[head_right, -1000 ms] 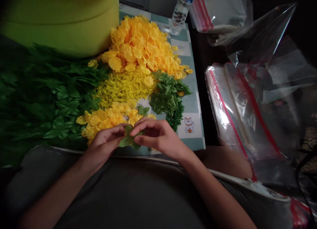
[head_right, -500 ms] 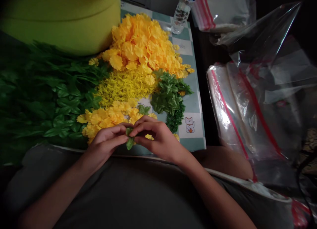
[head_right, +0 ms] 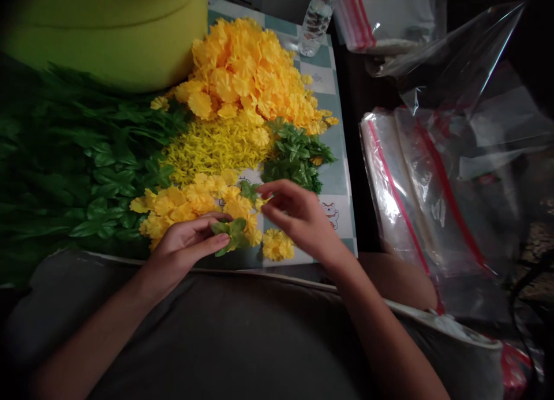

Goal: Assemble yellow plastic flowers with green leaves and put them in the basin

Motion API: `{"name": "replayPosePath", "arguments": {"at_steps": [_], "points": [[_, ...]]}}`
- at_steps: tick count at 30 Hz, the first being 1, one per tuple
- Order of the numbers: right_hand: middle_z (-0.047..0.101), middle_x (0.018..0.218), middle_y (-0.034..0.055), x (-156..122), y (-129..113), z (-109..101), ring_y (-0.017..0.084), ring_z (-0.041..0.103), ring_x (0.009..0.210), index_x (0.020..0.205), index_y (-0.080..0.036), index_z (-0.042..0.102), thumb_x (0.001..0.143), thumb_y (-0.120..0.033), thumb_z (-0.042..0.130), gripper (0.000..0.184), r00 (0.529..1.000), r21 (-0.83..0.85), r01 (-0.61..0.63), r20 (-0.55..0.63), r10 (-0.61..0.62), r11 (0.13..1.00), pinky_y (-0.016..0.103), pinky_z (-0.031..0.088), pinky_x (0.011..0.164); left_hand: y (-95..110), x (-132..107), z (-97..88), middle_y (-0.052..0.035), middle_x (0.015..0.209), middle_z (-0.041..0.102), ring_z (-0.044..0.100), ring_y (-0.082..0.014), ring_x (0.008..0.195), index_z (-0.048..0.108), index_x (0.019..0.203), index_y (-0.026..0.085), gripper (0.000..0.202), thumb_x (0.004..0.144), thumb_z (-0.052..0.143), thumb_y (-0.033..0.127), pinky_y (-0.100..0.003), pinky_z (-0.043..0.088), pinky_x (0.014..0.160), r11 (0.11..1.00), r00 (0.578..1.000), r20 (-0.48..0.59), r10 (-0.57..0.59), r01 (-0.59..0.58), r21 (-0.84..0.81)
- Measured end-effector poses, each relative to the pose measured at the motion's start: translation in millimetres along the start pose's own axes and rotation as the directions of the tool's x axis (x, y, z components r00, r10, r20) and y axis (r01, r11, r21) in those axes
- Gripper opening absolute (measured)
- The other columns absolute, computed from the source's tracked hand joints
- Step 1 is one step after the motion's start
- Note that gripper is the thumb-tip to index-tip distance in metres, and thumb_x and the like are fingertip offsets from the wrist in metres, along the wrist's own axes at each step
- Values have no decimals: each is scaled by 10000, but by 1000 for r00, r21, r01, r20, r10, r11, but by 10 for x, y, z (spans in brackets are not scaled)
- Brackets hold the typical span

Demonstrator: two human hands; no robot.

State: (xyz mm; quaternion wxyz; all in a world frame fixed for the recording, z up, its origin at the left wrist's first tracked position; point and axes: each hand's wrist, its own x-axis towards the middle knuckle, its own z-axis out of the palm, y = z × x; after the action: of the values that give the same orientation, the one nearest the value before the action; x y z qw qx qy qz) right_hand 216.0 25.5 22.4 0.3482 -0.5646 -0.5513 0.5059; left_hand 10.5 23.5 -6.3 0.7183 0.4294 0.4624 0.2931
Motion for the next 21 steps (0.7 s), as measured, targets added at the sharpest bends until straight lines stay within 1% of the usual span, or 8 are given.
{"name": "replayPosePath", "arguments": {"at_steps": [2, 3, 5, 7, 9, 14, 18, 21], "points": [[619, 774, 23, 41, 26, -168, 127, 564, 681, 920, -158, 638, 795, -193, 604, 134, 983, -246, -36, -185, -11, 969, 263, 424, 616, -6, 3, -8, -42, 975, 616, 557, -141, 802, 647, 657, 155, 154, 718, 703, 284, -251, 434, 737, 1000, 1000, -16, -7, 7, -9], [621, 727, 25, 59, 47, -233, 132, 556, 654, 863, -146, 645, 784, -179, 596, 98, 977, -389, -77, -212, -8, 918, 271, 411, 612, -7, 5, -12, -44, 993, 620, 556, -138, 797, 648, 646, 155, 151, 715, 702, 279, -250, 433, 736, 1000, 1000, -22, -8, 7, -18], [622, 669, 30, 82, 96, -303, 137, 542, 616, 770, -139, 646, 771, -147, 571, 75, 987, -611, -135, -151, 52, 780, 272, 382, 593, -5, 7, -17, -43, 1000, 625, 556, -140, 793, 655, 643, 157, 143, 711, 700, 274, -253, 432, 731, 999, 999, -29, -15, 14, -33], [621, 649, 32, 89, 149, -291, 138, 532, 597, 732, -145, 642, 765, -135, 552, 97, 988, -742, -140, -59, 145, 656, 265, 352, 568, -4, 8, -18, -40, 984, 627, 554, -144, 793, 656, 638, 159, 141, 706, 704, 273, -258, 429, 730, 999, 999, -35, -16, 15, -38], [630, 673, 38, 85, 200, -224, 142, 537, 605, 741, -152, 641, 768, -144, 545, 100, 982, -820, -119, -14, 188, 560, 261, 329, 556, -5, 8, -16, -39, 955, 626, 548, -144, 787, 654, 635, 159, 141, 705, 706, 270, -262, 424, 734, 999, 999, -36, -19, 18, -41], [664, 817, 94, 63, 281, -58, 186, 576, 691, 818, -147, 638, 801, -178, 517, 126, 986, -944, -75, -23, 164, 322, 273, 285, 540, 0, 8, -14, -30, 874, 614, 532, -130, 747, 652, 643, 160, 131, 700, 713, 261, -258, 415, 723, 997, 999, -39, -36, 33, -66], [666, 816, 125, 53, 266, 2, 200, 585, 685, 826, -124, 637, 820, -112, 449, 189, 989, -977, -44, -14, 146, 207, 294, 280, 540, 10, 6, -9, -37, 909, 623, 537, -133, 754, 660, 657, 160, 127, 695, 714, 268, -251, 420, 711, 996, 998, -32, -50, 47, -77], [653, 787, 146, 40, 236, 53, 211, 587, 685, 825, -98, 637, 815, -46, 402, 241, 990, -988, -21, 1, 139, 156, 304, 283, 547, 6, 0, -6, -41, 982, 616, 542, -130, 789, 665, 658, 159, 127, 702, 711, 269, -241, 418, 726, 997, 998, -34, -46, 44, -61]]}}
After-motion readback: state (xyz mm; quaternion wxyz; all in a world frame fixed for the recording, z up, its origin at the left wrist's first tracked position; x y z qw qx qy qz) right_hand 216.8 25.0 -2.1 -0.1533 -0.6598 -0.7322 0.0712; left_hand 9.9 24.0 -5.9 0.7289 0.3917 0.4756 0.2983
